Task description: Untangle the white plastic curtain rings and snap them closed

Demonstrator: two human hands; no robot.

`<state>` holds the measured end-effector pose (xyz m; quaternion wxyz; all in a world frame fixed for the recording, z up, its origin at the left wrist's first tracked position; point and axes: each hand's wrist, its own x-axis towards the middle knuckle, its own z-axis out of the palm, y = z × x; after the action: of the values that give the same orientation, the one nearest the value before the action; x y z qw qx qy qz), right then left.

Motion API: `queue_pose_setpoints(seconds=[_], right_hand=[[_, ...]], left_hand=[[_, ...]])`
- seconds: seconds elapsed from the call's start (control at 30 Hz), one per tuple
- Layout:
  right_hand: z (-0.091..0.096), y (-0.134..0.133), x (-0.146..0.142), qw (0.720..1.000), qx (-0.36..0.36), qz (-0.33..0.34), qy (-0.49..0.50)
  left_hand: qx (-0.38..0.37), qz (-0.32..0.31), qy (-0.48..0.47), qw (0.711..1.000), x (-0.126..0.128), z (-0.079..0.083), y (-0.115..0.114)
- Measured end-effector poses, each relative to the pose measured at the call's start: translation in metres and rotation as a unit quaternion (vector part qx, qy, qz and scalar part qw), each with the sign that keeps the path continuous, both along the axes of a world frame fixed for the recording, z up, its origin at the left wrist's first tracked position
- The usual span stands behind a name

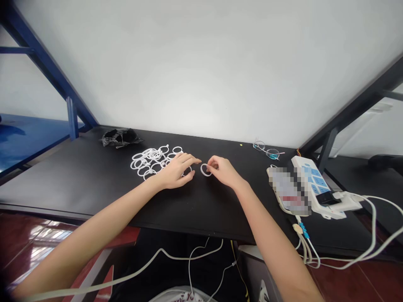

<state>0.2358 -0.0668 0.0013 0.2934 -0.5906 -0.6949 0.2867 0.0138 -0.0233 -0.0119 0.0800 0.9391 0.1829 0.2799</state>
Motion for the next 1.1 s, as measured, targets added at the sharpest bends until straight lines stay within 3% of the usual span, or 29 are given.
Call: queue_pose_setpoints(seconds=[0.2, 0.43, 0.57, 0.63, 0.73, 0.87, 1.0, 1.1], right_hand=[[-0.013, -0.005, -0.034, 0.988, 0.052, -0.027, 0.143], [-0.012, -0.005, -0.043, 0.951, 0.026, -0.053, 0.304], [-0.009, -0.007, -0.044, 0.941, 0.054, -0.044, 0.330], [-0.012, -0.010, -0.047, 0.945, 0.107, -0.053, 0.303], [-0.017, -0.017, -0.055, 0.948, 0.258, -0.042, 0.180], [-0.020, -0.028, -0.068, 0.896, 0.442, 0.019, 0.049], [-0.020, -0.034, -0.075, 0.849, 0.522, 0.074, 0.018], [-0.021, -0.034, -0.074, 0.845, 0.528, 0.083, 0.014]], left_hand=[[-0.026, -0.003, 0.008, 1.000, 0.004, -0.001, -0.001], [-0.175, 0.023, -0.099, 0.979, 0.001, -0.001, 0.004], [-0.225, 0.048, -0.152, 0.961, -0.001, 0.000, 0.007], [-0.221, 0.038, -0.166, 0.960, -0.001, 0.000, 0.006], [-0.144, 0.010, -0.165, 0.976, 0.000, -0.001, 0.002], [0.043, -0.026, -0.201, 0.978, 0.001, -0.002, -0.003], [0.188, -0.027, -0.258, 0.947, 0.000, -0.006, -0.002], [0.211, -0.017, -0.234, 0.949, -0.001, -0.007, 0.000]])
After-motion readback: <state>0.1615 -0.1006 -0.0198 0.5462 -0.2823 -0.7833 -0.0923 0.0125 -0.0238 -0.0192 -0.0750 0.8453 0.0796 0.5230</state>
